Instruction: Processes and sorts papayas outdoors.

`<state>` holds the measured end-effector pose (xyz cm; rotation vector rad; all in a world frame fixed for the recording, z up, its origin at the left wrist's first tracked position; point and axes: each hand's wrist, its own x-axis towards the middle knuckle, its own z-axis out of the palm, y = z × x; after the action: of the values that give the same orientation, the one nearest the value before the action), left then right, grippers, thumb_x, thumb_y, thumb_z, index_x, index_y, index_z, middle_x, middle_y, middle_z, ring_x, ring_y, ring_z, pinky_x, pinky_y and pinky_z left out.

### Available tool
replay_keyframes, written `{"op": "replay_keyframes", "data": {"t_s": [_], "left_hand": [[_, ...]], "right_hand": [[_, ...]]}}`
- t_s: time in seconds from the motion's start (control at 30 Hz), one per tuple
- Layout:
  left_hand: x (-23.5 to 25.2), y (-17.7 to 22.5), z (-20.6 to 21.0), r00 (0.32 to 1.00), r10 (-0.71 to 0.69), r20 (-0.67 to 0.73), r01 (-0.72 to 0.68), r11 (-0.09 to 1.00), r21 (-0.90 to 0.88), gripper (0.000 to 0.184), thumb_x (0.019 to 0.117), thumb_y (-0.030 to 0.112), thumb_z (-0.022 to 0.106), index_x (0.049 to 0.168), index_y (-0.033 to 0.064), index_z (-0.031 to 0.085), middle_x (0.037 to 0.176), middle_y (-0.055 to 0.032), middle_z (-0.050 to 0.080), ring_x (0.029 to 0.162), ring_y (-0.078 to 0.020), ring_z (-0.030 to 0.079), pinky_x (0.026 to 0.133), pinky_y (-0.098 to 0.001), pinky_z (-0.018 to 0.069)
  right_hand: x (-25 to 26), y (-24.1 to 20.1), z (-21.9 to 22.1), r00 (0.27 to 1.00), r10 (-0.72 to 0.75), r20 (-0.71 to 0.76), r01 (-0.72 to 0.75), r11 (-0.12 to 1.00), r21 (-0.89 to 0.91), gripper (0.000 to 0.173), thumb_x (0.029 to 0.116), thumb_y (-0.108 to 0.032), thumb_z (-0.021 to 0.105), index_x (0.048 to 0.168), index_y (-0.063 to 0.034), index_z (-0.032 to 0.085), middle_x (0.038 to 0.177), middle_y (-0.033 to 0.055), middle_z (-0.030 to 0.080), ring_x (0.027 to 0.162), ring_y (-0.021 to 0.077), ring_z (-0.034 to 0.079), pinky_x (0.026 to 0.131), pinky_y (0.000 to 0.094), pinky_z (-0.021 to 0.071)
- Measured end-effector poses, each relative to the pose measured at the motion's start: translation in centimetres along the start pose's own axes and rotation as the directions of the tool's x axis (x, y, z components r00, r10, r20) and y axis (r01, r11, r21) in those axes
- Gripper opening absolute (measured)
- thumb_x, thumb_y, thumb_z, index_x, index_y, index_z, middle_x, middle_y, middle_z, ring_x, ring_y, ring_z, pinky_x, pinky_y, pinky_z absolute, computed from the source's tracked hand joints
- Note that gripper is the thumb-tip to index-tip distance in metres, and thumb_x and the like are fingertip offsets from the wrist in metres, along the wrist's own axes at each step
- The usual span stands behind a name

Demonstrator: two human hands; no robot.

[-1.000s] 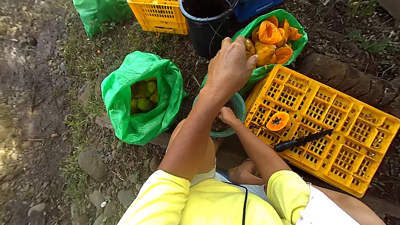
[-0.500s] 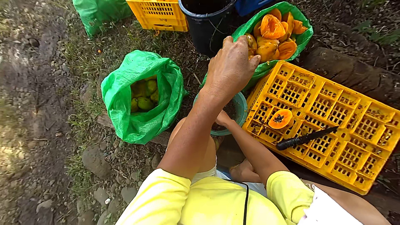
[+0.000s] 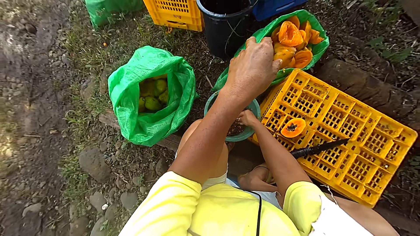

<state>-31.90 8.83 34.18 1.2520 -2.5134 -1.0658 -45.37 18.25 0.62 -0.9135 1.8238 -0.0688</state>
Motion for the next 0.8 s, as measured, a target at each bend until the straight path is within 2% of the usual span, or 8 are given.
{"op": "replay_keyframes", "data": {"t_s": [0.13, 0.27, 0.37, 0.5, 0.6, 0.67, 0.73, 0.8], "left_hand": [[0.0, -0.2, 0.1, 1.000, -0.001, 0.007, 0.002, 1.000, -0.016, 0.043, 0.1021, 0.034, 0.061, 0.134, 0.0059, 0.060, 0.134, -0.0152, 0.057, 0.117, -0.0276, 0.062, 0.095, -0.0479, 0.0518], [0.1, 0.1, 0.2, 1.000, 0.000, 0.001, 0.000, 1.000, 0.002, 0.043, 0.1019, 0.035, 0.061, 0.133, 0.0061, 0.059, 0.133, -0.0154, 0.057, 0.116, -0.0280, 0.062, 0.095, -0.0477, 0.0520], [0.0, 0.4, 0.2, 1.000, -0.005, 0.022, 0.005, 1.000, 0.004, 0.047, 0.1025, 0.036, 0.060, 0.139, 0.0062, 0.057, 0.138, -0.0157, 0.056, 0.120, -0.0284, 0.061, 0.098, -0.0479, 0.0510], [-0.1, 0.2, 0.0, 1.000, -0.007, 0.016, 0.007, 1.000, 0.003, 0.044, 0.1022, 0.036, 0.061, 0.135, 0.0071, 0.059, 0.135, -0.0150, 0.056, 0.117, -0.0277, 0.062, 0.096, -0.0471, 0.0515], [0.0, 0.0, 0.1, 1.000, -0.005, 0.008, 0.005, 1.000, 0.013, 0.043, 0.1024, 0.036, 0.060, 0.134, 0.0075, 0.059, 0.136, -0.0148, 0.056, 0.118, -0.0273, 0.062, 0.096, -0.0470, 0.0515], [0.0, 0.1, 0.1, 1.000, -0.002, 0.010, 0.002, 1.000, 0.010, 0.042, 0.1021, 0.036, 0.061, 0.134, 0.0077, 0.059, 0.136, -0.0147, 0.056, 0.117, -0.0274, 0.062, 0.095, -0.0469, 0.0518], [-0.1, 0.2, 0.1, 1.000, -0.002, 0.014, 0.002, 1.000, 0.013, 0.042, 0.1020, 0.036, 0.061, 0.133, 0.0075, 0.059, 0.134, -0.0149, 0.057, 0.116, -0.0278, 0.062, 0.095, -0.0471, 0.0518], [-0.3, 0.4, 0.1, 1.000, 0.001, 0.013, -0.001, 1.000, 0.015, 0.042, 0.1019, 0.036, 0.061, 0.133, 0.0074, 0.059, 0.134, -0.0149, 0.057, 0.117, -0.0276, 0.062, 0.096, -0.0470, 0.0516]], "right_hand": [[0.1, -0.2, 0.7, 0.986, -0.035, -0.163, 0.016, 0.993, -0.115, 0.020, 0.0973, -0.005, 0.062, 0.113, -0.0019, 0.074, 0.119, 0.0237, 0.070, 0.117, 0.0410, 0.065, 0.102, 0.0613, 0.0492], [2.2, 1.3, 3.8, 0.988, -0.041, -0.149, -0.003, 0.959, -0.283, 0.034, 0.1008, -0.017, 0.064, 0.130, 0.0005, 0.065, 0.134, 0.0275, 0.062, 0.128, 0.0442, 0.059, 0.105, 0.0638, 0.0468], [3.9, 2.8, 4.7, 0.993, -0.039, -0.115, 0.000, 0.947, -0.320, 0.029, 0.1013, -0.018, 0.060, 0.125, -0.0028, 0.069, 0.131, 0.0249, 0.066, 0.126, 0.0437, 0.061, 0.103, 0.0656, 0.0478], [0.1, -1.3, 0.2, 0.991, -0.058, -0.119, 0.039, 0.986, -0.160, 0.020, 0.0989, -0.011, 0.063, 0.112, -0.0017, 0.074, 0.114, 0.0226, 0.072, 0.110, 0.0393, 0.068, 0.097, 0.0616, 0.0507], [-3.2, -4.1, -2.7, 0.994, -0.050, -0.100, 0.072, 0.971, 0.228, 0.017, 0.0960, -0.003, 0.069, 0.113, -0.0007, 0.071, 0.093, 0.0121, 0.073, 0.074, 0.0177, 0.070, 0.075, 0.0366, 0.0601], [-3.8, -4.0, -2.6, 0.987, -0.105, -0.124, 0.149, 0.890, 0.431, 0.016, 0.0937, 0.002, 0.070, 0.110, 0.0024, 0.069, 0.090, 0.0122, 0.072, 0.070, 0.0152, 0.070, 0.067, 0.0318, 0.0614], [-2.8, -2.5, -1.0, 0.991, -0.071, -0.113, 0.089, 0.981, 0.171, 0.017, 0.0971, -0.004, 0.068, 0.113, -0.0001, 0.070, 0.103, 0.0147, 0.071, 0.086, 0.0197, 0.070, 0.078, 0.0378, 0.0599], [-1.2, -0.8, 0.4, 0.995, -0.008, -0.101, -0.011, 0.984, -0.180, 0.019, 0.0953, -0.011, 0.068, 0.112, -0.0070, 0.076, 0.119, 0.0205, 0.071, 0.115, 0.0366, 0.066, 0.098, 0.0606, 0.0513]]}}
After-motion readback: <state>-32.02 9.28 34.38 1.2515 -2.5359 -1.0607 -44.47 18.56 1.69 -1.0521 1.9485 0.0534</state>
